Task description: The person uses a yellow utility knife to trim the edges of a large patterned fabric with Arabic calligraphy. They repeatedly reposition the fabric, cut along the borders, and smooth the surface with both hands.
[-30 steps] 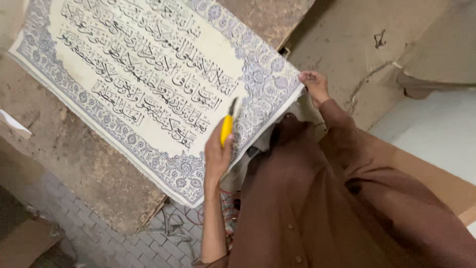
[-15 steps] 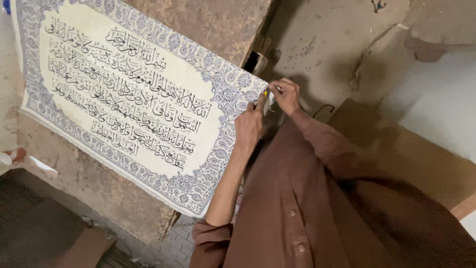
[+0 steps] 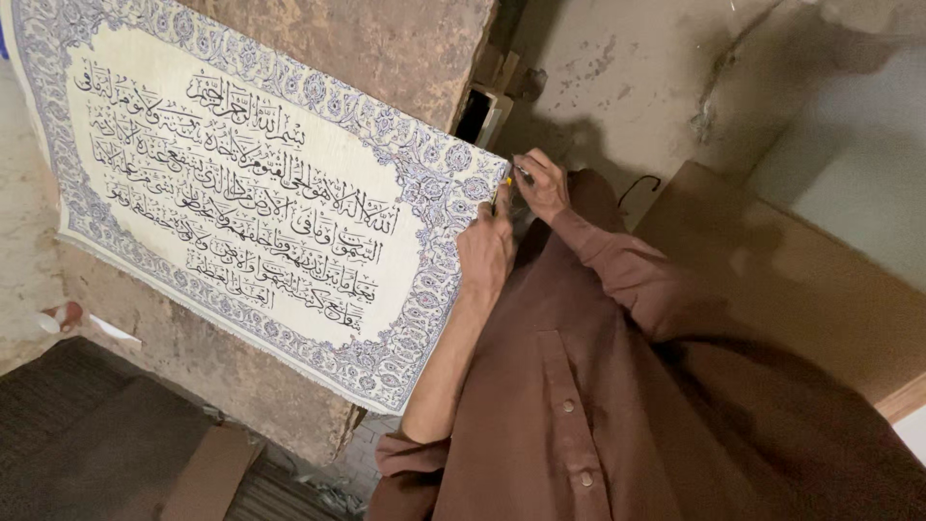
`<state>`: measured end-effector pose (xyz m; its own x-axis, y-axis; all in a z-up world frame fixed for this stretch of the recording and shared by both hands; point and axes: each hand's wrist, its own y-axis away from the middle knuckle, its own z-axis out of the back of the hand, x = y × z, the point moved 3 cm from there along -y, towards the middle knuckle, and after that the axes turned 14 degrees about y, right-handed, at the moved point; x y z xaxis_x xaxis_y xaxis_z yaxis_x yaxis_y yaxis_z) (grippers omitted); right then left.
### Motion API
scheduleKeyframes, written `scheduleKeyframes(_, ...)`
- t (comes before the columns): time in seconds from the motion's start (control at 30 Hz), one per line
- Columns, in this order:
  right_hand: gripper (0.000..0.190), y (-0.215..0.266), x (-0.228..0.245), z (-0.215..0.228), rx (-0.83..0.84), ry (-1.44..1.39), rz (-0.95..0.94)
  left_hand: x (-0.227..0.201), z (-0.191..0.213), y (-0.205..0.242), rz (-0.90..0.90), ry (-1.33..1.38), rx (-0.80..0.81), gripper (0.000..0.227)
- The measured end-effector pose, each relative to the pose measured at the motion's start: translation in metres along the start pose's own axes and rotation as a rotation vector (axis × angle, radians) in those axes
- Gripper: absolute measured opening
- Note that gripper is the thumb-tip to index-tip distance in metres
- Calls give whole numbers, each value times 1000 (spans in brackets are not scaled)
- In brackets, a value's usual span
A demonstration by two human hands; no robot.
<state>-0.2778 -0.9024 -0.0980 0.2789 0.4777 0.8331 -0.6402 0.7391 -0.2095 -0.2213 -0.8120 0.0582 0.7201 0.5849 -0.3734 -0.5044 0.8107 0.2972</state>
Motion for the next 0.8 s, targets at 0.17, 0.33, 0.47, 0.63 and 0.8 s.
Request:
scheduleKeyframes(0.17,21,-1,0,1,24,13,-9,-2,4,-9,26,11,16,60)
scheduleKeyframes(0.33,22,-5,4,7,3,1,7,-10,4,-14,72,-8,44,58)
scheduleKeyframes(0.47,23,-6,5,5,50,-32,-16,-7,11,-15,45,7,21,53)
scheduleKeyframes(0.63,28,-4,-1,3,74,-74,-33,-2,13,-29,-33,2,-4,46)
scheduleKeyframes(0.8,29,-5,-2,-3,50,-108,-14,6,-7,-44,155,0,123,26)
